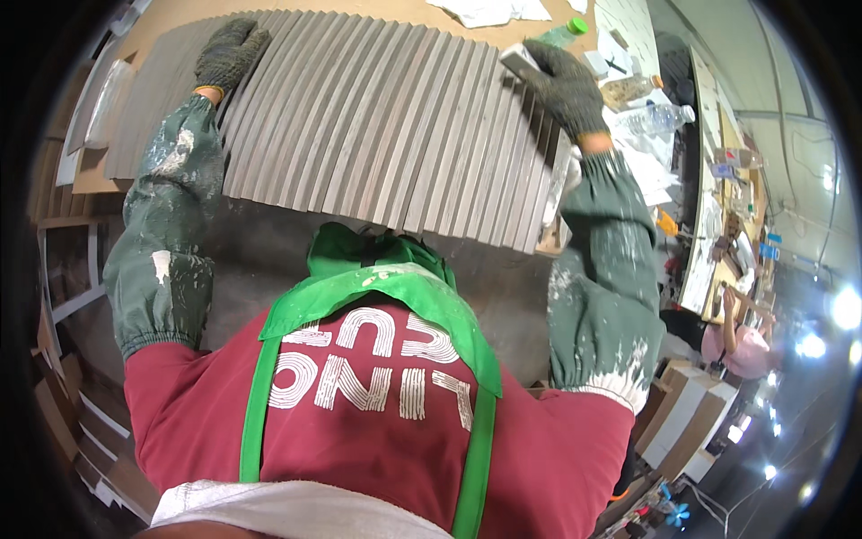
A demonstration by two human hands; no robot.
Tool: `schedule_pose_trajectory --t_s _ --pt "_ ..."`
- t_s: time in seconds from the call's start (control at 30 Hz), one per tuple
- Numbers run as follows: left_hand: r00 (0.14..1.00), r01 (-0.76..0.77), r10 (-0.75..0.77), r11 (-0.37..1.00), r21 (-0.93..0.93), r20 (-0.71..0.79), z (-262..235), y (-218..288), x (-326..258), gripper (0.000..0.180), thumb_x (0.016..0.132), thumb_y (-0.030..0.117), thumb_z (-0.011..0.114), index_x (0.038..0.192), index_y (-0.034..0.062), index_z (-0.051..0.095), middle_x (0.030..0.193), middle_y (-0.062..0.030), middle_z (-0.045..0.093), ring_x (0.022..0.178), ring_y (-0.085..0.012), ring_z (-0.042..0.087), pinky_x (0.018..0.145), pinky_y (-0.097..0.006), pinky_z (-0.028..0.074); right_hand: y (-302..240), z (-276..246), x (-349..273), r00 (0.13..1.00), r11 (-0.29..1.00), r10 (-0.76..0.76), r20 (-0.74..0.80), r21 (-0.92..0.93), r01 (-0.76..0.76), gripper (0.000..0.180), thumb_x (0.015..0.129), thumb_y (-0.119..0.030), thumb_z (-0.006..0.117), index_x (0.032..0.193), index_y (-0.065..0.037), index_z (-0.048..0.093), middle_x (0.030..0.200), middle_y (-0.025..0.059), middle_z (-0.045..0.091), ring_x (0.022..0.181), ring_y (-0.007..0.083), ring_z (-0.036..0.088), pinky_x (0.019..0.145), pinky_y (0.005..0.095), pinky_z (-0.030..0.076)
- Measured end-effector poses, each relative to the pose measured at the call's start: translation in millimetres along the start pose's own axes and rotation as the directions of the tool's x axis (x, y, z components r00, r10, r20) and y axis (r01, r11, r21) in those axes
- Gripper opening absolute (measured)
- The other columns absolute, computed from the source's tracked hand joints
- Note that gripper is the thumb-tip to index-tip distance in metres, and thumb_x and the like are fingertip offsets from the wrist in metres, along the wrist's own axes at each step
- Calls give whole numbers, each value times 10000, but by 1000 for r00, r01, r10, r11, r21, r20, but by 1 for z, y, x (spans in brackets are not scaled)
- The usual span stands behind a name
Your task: Sanding a grooved wood panel with a hand sanding block.
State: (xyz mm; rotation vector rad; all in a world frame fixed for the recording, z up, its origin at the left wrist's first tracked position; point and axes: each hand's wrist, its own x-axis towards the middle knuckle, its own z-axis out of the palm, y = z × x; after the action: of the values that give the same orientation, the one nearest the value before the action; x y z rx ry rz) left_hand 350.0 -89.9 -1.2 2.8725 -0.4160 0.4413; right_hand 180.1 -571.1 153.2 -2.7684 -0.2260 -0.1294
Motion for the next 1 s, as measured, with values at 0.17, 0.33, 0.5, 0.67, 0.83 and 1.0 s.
schedule_pose_trajectory --t_s 0.17,0.33,0.5,0.67,0.83,1.0 --pt "1000 18 -18 998 52 9 -1 -9 2 580 884 535 456 1295 129 516 1369 -101 466 1285 -290 397 1076 -402 293 10 40 76 998 991 33 61 -134 -25 568 817 -498 621 1238 -120 575 1209 105 606 1134 265 564 973 379 427" --pt "999 41 -42 999 34 21 -10 -15 -6 565 888 524 457 1281 124 530 1369 -98 469 1285 -285 398 1073 -393 298 -57 20 9 934 997 -41 356 -51 63 613 782 -585 632 1202 -139 609 1141 103 635 1060 242 604 930 391 460" --pt "998 45 -47 998 47 38 -8 -17 -9 560 889 518 459 1277 121 533 1372 -95 466 1286 -283 395 1072 -389 299 -51 26 18 948 998 -59 313 54 44 664 744 -620 652 1202 -141 608 1107 105 652 1031 245 618 906 381 478" --pt "1000 13 -13 999 37 -11 -10 -13 -4 555 887 514 461 1268 119 540 1360 -100 476 1278 -288 402 1064 -395 306 -25 39 74 993 991 -122 -1 -63 122 693 778 -633 590 1217 -97 589 1170 144 617 1097 295 583 938 397 454" --pt "996 18 -25 997 76 91 -20 0 -7 547 884 512 465 1243 109 555 1331 -111 499 1254 -293 425 1048 -399 324 -57 24 2 922 985 -157 354 -17 174 595 832 -556 587 1205 -93 594 1153 140 625 1060 270 603 912 391 470" --pt "948 -67 36 994 87 315 -50 39 29 546 887 510 455 1224 95 564 1289 -123 532 1207 -304 475 1017 -410 362 -40 8 -10 893 991 -127 432 87 99 562 815 -475 647 1217 -89 583 1125 132 638 1028 254 620 897 365 488"
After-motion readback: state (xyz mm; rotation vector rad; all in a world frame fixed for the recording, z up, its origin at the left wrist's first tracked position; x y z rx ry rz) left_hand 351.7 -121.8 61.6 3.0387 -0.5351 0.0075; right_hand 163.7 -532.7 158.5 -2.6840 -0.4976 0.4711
